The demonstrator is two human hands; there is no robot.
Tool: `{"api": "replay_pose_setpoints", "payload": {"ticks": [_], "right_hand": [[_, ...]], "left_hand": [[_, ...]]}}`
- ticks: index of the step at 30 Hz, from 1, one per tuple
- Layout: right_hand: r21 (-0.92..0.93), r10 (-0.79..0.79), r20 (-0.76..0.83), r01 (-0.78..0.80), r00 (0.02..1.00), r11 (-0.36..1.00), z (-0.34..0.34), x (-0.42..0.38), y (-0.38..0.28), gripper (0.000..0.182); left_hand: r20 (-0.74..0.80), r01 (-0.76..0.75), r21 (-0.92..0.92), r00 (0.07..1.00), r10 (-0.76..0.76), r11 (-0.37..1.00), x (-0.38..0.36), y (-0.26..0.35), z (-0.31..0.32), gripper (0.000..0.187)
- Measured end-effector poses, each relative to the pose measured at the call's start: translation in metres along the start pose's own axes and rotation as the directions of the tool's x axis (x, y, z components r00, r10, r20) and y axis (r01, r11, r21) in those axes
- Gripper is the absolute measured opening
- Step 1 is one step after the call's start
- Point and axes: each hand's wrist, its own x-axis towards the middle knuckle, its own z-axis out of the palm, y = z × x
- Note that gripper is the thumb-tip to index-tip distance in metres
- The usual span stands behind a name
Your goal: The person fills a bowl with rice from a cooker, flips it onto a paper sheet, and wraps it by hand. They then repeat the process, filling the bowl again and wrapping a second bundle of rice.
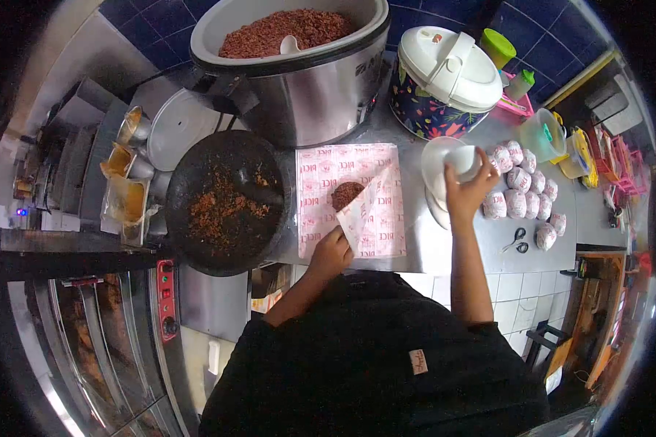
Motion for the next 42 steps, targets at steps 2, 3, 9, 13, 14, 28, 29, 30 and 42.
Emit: {"api": "replay_pose_setpoints", "payload": {"ticks": [2,3,9,13,14,28,29,30,42], "right_hand": [[0.031,0.14,0.084,-0.143,0.987,0.989,-0.005,0.002,0.023,0.074],[0.029,0.142,0.08,-0.145,0.987,0.989,-0.004,0.001,0.031,0.074],[0.129,-0.357,0.422,0.335,0.833,0.933,-0.009,-0.023,0.0,0.073],[0.414,-0.568,0.611,0.388,0.552,0.823,-0.015,-0.046,-0.049,0.053],[0.463,-0.627,0.615,0.425,0.479,0.778,-0.01,-0.053,-0.046,0.039],[0.55,-0.534,0.739,0.091,0.412,0.83,-0.012,-0.085,0.02,0.02],[0.552,-0.537,0.729,0.101,0.424,0.828,-0.01,-0.089,0.019,0.024],[0.55,-0.535,0.732,0.099,0.423,0.83,-0.008,-0.091,0.02,0.024],[0.332,-0.251,0.943,-0.612,0.217,0.718,-0.01,-0.088,0.02,0.014]], "left_hand": [[-0.022,-0.073,-0.094,0.997,0.071,0.993,0.002,0.01,-0.009,0.023],[-0.042,-0.104,-0.113,0.994,0.099,0.988,0.002,0.014,-0.014,0.024],[-0.13,-0.124,0.045,0.983,0.129,0.991,0.012,0.029,-0.012,0.016],[-0.119,-0.072,0.042,0.99,0.076,0.997,0.021,0.026,-0.009,0.012],[-0.104,-0.055,0.046,0.993,0.059,0.997,0.024,0.029,-0.011,0.012],[0.19,-0.228,0.362,0.967,0.168,0.904,-0.014,-0.023,-0.043,0.044],[0.169,-0.23,0.308,0.968,0.185,0.923,-0.017,-0.027,-0.046,0.045],[0.147,-0.233,0.251,0.969,0.201,0.94,-0.019,-0.03,-0.048,0.047],[-0.104,0.243,-0.195,0.958,-0.266,0.95,-0.05,-0.048,-0.044,0.017]]}}
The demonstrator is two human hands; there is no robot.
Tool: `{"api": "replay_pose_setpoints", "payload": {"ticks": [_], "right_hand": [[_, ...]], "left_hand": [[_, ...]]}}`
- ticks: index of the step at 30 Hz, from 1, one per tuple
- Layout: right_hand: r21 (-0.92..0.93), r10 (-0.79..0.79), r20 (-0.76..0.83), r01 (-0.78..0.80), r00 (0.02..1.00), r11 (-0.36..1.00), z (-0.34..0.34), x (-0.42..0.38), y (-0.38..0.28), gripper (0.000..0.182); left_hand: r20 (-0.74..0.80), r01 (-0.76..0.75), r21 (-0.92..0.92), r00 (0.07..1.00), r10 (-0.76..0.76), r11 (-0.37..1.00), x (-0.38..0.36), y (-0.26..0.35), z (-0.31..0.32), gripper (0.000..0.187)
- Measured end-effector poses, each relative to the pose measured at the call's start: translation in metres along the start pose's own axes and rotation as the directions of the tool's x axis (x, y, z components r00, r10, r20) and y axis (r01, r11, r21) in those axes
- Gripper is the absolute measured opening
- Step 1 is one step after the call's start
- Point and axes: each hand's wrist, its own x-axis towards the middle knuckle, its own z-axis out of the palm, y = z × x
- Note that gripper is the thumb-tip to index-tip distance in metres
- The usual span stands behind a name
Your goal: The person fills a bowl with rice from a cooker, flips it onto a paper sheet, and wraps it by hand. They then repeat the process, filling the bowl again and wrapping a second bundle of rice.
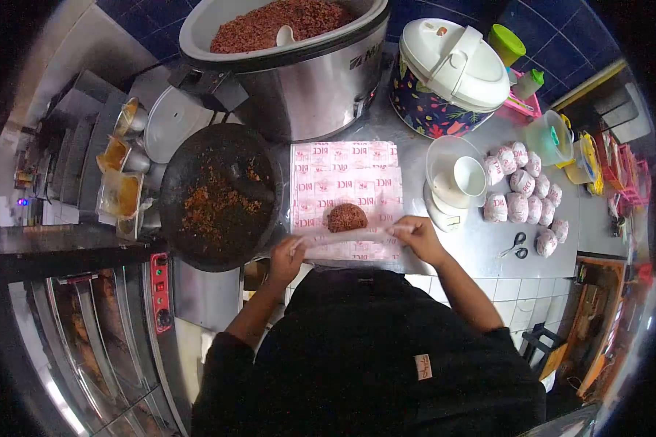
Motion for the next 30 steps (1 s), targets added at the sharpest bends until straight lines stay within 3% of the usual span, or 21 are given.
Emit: {"api": "replay_pose_setpoints", "payload": {"ticks": [1,2,3,4,6,7,8,10,12,14,15,16,17,19,20,21,24,25,27,28,30], "right_hand": [[0.23,0.063,-0.117,-0.034,0.991,0.973,0.008,0.006,-0.006,0.015],[0.45,0.149,-0.215,-0.038,0.965,0.892,0.016,0.013,-0.011,0.017],[0.383,0.075,-0.368,0.078,0.927,0.92,0.027,0.025,0.004,0.022],[0.383,0.075,-0.363,0.075,0.929,0.921,0.03,0.03,0.018,0.022],[-0.129,0.071,-0.564,-0.173,0.823,0.977,0.031,0.037,0.036,0.028],[-0.314,-0.12,-0.646,-0.119,0.754,0.942,0.038,0.043,0.039,0.033],[-0.318,-0.123,-0.642,-0.117,0.757,0.941,0.041,0.043,0.043,0.033],[-0.686,-0.283,-0.543,-0.223,0.791,0.693,0.043,0.042,0.018,0.029],[-0.728,-0.309,-0.512,-0.213,0.802,0.652,0.046,0.046,0.027,0.027],[-0.695,-0.177,-0.544,-0.323,0.82,0.643,0.051,0.047,0.024,0.018],[-0.697,-0.18,-0.542,-0.319,0.821,0.642,0.05,0.049,0.023,0.018],[-0.812,-0.317,-0.452,-0.237,0.834,0.533,0.047,0.052,0.022,0.014],[-0.902,-0.437,-0.341,-0.158,0.832,0.402,0.045,0.056,0.02,0.014],[-0.908,-0.397,-0.31,-0.145,0.864,0.394,0.037,0.067,0.006,0.015],[-0.912,-0.353,-0.281,-0.134,0.892,0.387,0.032,0.076,0.0,0.019],[-0.873,-0.396,-0.211,0.011,0.894,0.488,0.022,0.086,-0.002,0.029],[-0.77,-0.486,-0.14,0.214,0.863,0.601,0.013,0.13,-0.014,0.034],[-0.771,-0.486,-0.141,0.212,0.863,0.6,0.014,0.139,-0.017,0.034],[-0.894,-0.241,-0.076,0.041,0.967,0.446,0.016,0.155,-0.024,0.04],[-0.895,-0.244,-0.076,0.042,0.967,0.445,0.013,0.162,-0.029,0.04],[-0.882,0.058,0.036,0.005,0.998,0.472,0.007,0.171,-0.039,0.039]], "left_hand": [[-0.005,0.006,-0.002,1.0,-0.006,1.0,0.001,-0.011,0.011,0.017],[-0.119,0.091,-0.094,0.988,-0.102,0.991,0.005,-0.021,0.026,0.017],[-0.222,0.163,-0.192,0.953,-0.204,0.968,0.011,-0.024,0.036,0.019],[-0.226,0.166,-0.193,0.952,-0.208,0.967,0.021,-0.01,0.037,0.019],[-0.318,0.353,0.121,0.899,-0.3,0.928,0.037,0.013,0.036,0.024],[-0.282,0.358,0.328,0.92,-0.271,0.874,0.039,0.003,0.039,0.027],[-0.288,0.362,0.325,0.918,-0.274,0.874,0.04,0.001,0.039,0.027],[-0.219,0.292,0.34,0.949,-0.226,0.894,0.042,0.001,0.038,0.029],[-0.222,0.311,0.364,0.944,-0.242,0.878,0.043,0.008,0.038,0.027],[-0.226,0.33,0.387,0.939,-0.258,0.861,0.042,0.02,0.037,0.025],[-0.23,0.118,0.541,0.973,0.012,0.833,0.037,0.026,0.036,0.026],[-0.186,-0.082,0.681,0.942,0.28,0.727,0.034,0.031,0.035,0.028],[-0.189,-0.082,0.682,0.941,0.283,0.727,0.033,0.038,0.039,0.028],[0.142,-0.511,0.471,0.849,0.51,0.719,0.033,0.065,0.046,0.036],[0.139,-0.509,0.473,0.849,0.51,0.719,0.034,0.067,0.05,0.036],[0.131,-0.5,0.477,0.854,0.504,0.723,0.035,0.066,0.053,0.035],[0.127,-0.496,0.448,0.859,0.496,0.744,0.038,0.063,0.055,0.034],[0.145,-0.5,0.434,0.86,0.49,0.749,0.038,0.063,0.054,0.035],[0.161,-0.505,0.423,0.859,0.486,0.752,0.039,0.061,0.051,0.036],[0.178,-0.509,0.414,0.858,0.481,0.755,0.039,0.059,0.051,0.037],[0.195,-0.513,0.404,0.857,0.477,0.757,0.04,0.059,0.048,0.038]]}}
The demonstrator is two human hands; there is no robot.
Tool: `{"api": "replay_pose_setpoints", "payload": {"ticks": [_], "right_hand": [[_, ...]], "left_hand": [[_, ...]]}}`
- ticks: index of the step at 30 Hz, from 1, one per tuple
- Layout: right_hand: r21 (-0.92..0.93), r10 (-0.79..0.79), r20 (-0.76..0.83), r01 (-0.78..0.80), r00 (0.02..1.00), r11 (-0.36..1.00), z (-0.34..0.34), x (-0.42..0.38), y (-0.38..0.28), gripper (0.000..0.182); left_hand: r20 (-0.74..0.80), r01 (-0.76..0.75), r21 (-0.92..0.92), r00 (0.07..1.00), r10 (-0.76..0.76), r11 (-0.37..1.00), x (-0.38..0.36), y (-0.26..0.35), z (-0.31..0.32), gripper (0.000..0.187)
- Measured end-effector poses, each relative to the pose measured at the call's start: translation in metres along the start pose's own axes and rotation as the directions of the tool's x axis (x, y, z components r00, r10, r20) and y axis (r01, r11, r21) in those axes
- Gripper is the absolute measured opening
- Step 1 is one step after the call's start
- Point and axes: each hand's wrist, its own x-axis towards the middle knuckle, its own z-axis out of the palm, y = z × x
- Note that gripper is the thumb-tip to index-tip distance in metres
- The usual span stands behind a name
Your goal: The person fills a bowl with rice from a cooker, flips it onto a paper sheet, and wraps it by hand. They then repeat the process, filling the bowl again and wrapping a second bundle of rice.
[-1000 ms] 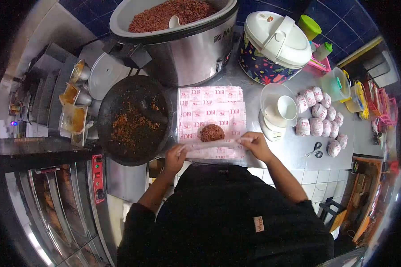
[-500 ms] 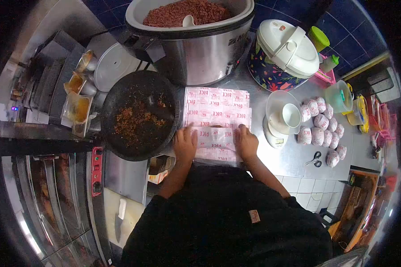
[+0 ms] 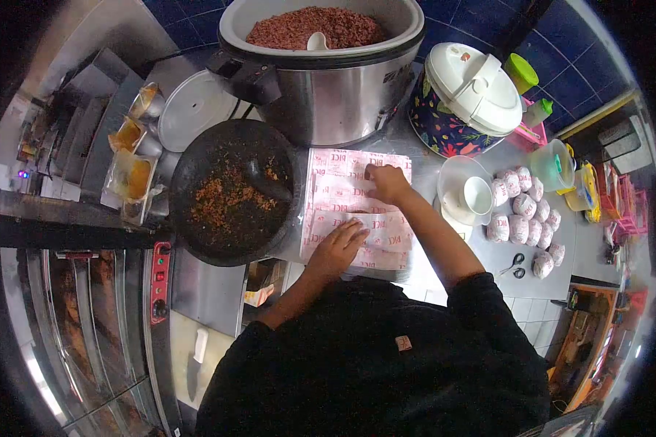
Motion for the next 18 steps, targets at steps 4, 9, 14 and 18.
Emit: {"api": "replay_pose_setpoints", "payload": {"ticks": [4,9,14,18], "right_hand": [[-0.168,-0.265,-0.178,0.236,0.948,0.957,-0.01,-0.018,-0.015,0.02],[-0.36,-0.518,-0.156,0.44,0.841,0.823,0.012,-0.095,-0.05,0.013],[-0.183,-0.371,-0.389,0.324,0.843,0.928,0.06,-0.134,-0.05,0.021],[-0.134,-0.317,-0.309,0.289,0.897,0.948,0.062,-0.142,-0.048,0.038]], "left_hand": [[0.001,0.0,-0.011,1.0,0.0,1.0,0.002,-0.001,-0.003,0.036],[-0.006,0.005,0.058,1.0,-0.005,0.998,-0.006,-0.001,0.004,0.036],[-0.138,-0.05,0.136,0.988,0.069,0.989,-0.016,0.003,0.011,0.041],[-0.054,-0.114,0.145,0.991,0.123,0.983,0.012,0.011,-0.021,0.051]]}}
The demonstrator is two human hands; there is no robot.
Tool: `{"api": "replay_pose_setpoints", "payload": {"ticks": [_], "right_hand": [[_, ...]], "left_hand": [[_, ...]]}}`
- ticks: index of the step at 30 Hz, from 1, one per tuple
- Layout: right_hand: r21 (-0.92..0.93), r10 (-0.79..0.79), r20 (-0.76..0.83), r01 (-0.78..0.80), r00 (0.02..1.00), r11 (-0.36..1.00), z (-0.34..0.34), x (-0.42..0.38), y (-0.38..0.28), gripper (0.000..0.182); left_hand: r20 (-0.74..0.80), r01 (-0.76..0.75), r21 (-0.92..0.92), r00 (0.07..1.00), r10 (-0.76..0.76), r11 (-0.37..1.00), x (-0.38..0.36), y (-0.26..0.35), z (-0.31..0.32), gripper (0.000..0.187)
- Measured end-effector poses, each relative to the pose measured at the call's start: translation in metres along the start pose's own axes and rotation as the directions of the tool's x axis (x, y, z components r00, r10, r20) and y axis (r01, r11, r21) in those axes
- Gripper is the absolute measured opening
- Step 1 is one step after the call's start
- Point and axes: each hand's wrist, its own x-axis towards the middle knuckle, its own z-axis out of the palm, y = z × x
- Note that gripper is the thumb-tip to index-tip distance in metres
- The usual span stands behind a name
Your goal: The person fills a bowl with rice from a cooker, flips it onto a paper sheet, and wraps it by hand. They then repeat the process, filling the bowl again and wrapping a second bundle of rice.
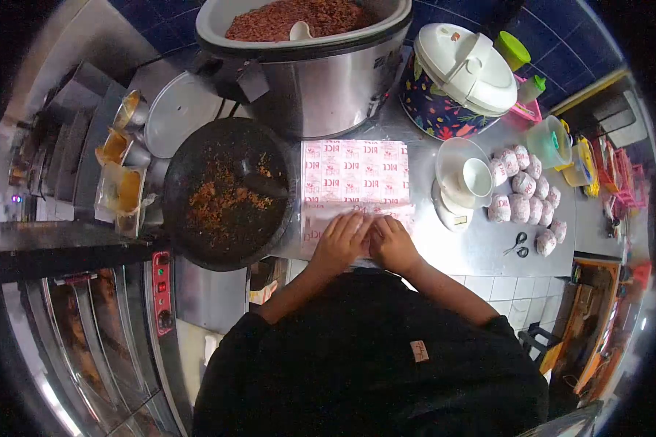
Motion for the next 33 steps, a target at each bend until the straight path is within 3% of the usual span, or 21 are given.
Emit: {"api": "replay_pose_setpoints", "payload": {"ticks": [2,4,6,7,10,11,13,15,16,18,19,20,22,23,25,26,28,29,31,32,33], "right_hand": [[0.082,0.045,0.005,-0.045,0.999,0.996,-0.005,-0.005,0.001,0.044],[0.166,0.09,0.009,-0.091,0.996,0.982,-0.004,-0.012,0.009,0.051],[0.209,0.008,0.021,-0.012,1.0,0.978,0.006,-0.025,0.032,0.061],[0.208,-0.014,-0.069,0.028,0.998,0.978,0.011,-0.029,0.037,0.052],[0.217,-0.042,-0.1,0.063,0.994,0.974,0.019,-0.03,0.058,0.04],[0.291,0.001,-0.097,0.027,0.995,0.956,0.022,-0.027,0.063,0.03],[0.385,0.057,-0.051,-0.033,0.997,0.922,0.012,-0.013,0.066,0.03],[0.626,0.24,0.097,-0.247,0.966,0.739,-0.005,0.003,0.063,0.028],[0.627,0.24,0.098,-0.247,0.966,0.738,-0.014,0.013,0.061,0.028],[0.558,0.52,0.323,-0.603,0.791,0.57,-0.025,0.032,0.061,0.023],[0.495,0.484,0.269,-0.55,0.833,0.672,-0.016,0.038,0.066,0.021],[0.496,0.482,0.269,-0.549,0.834,0.673,-0.007,0.043,0.07,0.021],[0.061,0.491,0.196,-0.511,0.849,0.858,0.002,0.058,0.064,0.016],[0.062,0.489,0.198,-0.509,0.849,0.859,0.003,0.064,0.062,0.016],[-0.172,0.493,0.155,-0.468,0.856,0.867,0.001,0.072,0.058,0.014],[-0.173,0.491,0.155,-0.465,0.857,0.868,-0.002,0.072,0.056,0.014],[-0.098,0.449,0.227,-0.439,0.864,0.893,-0.007,0.065,0.049,0.01],[-0.1,0.45,0.229,-0.439,0.863,0.893,-0.005,0.058,0.045,0.01],[-0.108,0.413,0.072,-0.405,0.908,0.908,0.005,0.041,0.034,0.008],[-0.108,0.414,0.075,-0.405,0.907,0.908,0.01,0.031,0.028,0.008],[-0.084,0.346,-0.046,-0.348,0.937,0.934,0.016,0.021,0.021,0.008]], "left_hand": [[0.167,0.023,0.001,0.986,-0.023,1.0,-0.02,-0.014,0.022,0.056],[0.157,0.085,-0.073,0.985,-0.073,0.994,-0.032,-0.02,0.026,0.056],[0.153,0.153,-0.148,0.98,-0.13,0.977,-0.045,-0.026,0.03,0.055],[0.2,0.153,-0.131,0.972,-0.125,0.979,-0.051,-0.029,0.03,0.052],[0.267,0.139,-0.093,0.957,-0.11,0.986,-0.061,-0.042,0.03,0.049],[0.265,0.163,-0.144,0.957,-0.121,0.976,-0.061,-0.047,0.031,0.046],[0.264,0.186,-0.192,0.955,-0.132,0.964,-0.056,-0.054,0.035,0.043],[0.395,0.448,-0.317,0.864,-0.314,0.836,-0.047,-0.061,0.041,0.037],[0.396,0.45,-0.316,0.863,-0.315,0.835,-0.032,-0.058,0.03,0.037],[0.502,0.713,-0.351,0.69,-0.521,0.607,-0.005,-0.053,0.012,0.037],[0.499,0.701,-0.266,0.687,-0.528,0.662,-0.001,-0.06,0.021,0.051],[0.498,0.702,-0.265,0.686,-0.53,0.661,0.002,-0.065,0.03,0.051],[0.481,0.681,0.022,0.634,-0.605,0.732,0.023,-0.06,0.034,0.039],[0.482,0.683,0.024,0.632,-0.607,0.73,0.036,-0.058,0.036,0.039],[0.469,0.482,0.267,0.691,-0.549,0.835,0.056,-0.054,0.041,0.024],[0.467,0.484,0.267,0.691,-0.552,0.833,0.058,-0.051,0.041,0.024],[0.385,0.266,0.342,0.836,-0.393,0.901,0.059,-0.048,0.044,0.01],[0.385,0.268,0.34,0.835,-0.393,0.902,0.055,-0.048,0.043,0.01],[0.567,0.328,0.265,0.707,-0.421,0.907,0.043,-0.05,0.033,0.013],[0.569,0.329,0.264,0.706,-0.422,0.907,0.033,-0.044,0.031,0.013],[0.441,0.369,0.243,0.782,-0.441,0.897,0.017,-0.036,0.03,0.014]]}}
